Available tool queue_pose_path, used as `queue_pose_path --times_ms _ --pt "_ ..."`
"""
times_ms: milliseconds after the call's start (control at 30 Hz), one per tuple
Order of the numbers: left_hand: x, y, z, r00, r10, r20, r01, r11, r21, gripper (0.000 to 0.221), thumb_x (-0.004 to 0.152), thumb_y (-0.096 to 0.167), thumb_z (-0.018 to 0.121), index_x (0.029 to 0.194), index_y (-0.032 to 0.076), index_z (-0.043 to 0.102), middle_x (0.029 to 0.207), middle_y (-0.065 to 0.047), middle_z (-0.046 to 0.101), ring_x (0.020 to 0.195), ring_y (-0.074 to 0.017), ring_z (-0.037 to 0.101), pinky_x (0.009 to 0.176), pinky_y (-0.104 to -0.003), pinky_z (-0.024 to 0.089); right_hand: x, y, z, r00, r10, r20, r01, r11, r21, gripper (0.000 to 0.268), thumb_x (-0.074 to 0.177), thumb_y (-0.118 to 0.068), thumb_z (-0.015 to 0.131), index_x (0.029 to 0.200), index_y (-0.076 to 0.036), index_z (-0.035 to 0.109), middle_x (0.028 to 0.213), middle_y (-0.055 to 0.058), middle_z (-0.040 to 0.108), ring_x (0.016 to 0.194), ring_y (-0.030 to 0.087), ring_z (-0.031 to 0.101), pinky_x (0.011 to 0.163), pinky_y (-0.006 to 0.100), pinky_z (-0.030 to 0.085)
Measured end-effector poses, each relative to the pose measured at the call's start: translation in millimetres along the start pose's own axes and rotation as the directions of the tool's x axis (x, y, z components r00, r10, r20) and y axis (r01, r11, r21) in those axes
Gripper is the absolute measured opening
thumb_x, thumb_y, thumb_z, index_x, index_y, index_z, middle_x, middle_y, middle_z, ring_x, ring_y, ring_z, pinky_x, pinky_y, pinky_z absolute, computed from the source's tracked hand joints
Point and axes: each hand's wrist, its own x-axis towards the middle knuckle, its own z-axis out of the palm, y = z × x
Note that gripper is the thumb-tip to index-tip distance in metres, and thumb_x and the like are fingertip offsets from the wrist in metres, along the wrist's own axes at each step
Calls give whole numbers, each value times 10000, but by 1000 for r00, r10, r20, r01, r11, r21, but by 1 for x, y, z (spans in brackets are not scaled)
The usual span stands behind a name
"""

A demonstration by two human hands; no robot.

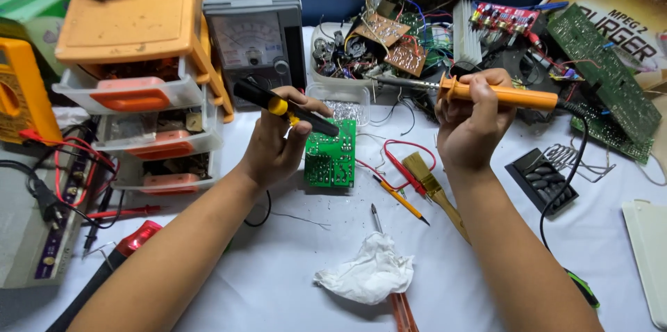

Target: Using a soldering iron and a desoldering pump to remove solder from a printed circuit board.

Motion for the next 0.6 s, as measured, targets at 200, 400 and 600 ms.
queue_pose_path --times_ms 200,400,600 --pt "-4 -3 -7 999 -36 1 36 997 62 317 945 325 327 1035 21 320 859 -96 630 733 -196 596 771 -297 438 -25 -4 -5 992 108 66 -103 992 -75 132 828 -175 466 740 -77 477 393 3 315 344 99 398 370 180 320" --pt "-7 0 -2 981 -187 46 191 976 -100 318 924 318 392 1043 32 323 799 -91 623 455 -131 506 497 -226 435 -42 11 -34 956 189 223 -167 979 -115 147 845 -149 465 815 -8 493 442 33 359 400 111 408 423 206 362" --pt "-8 -4 -2 982 -177 65 182 980 -81 301 912 295 421 1018 27 338 789 -97 625 430 -127 504 472 -227 430 -43 13 -38 951 210 226 -187 975 -117 151 870 -147 444 841 -10 498 460 39 388 427 113 412 448 211 384"
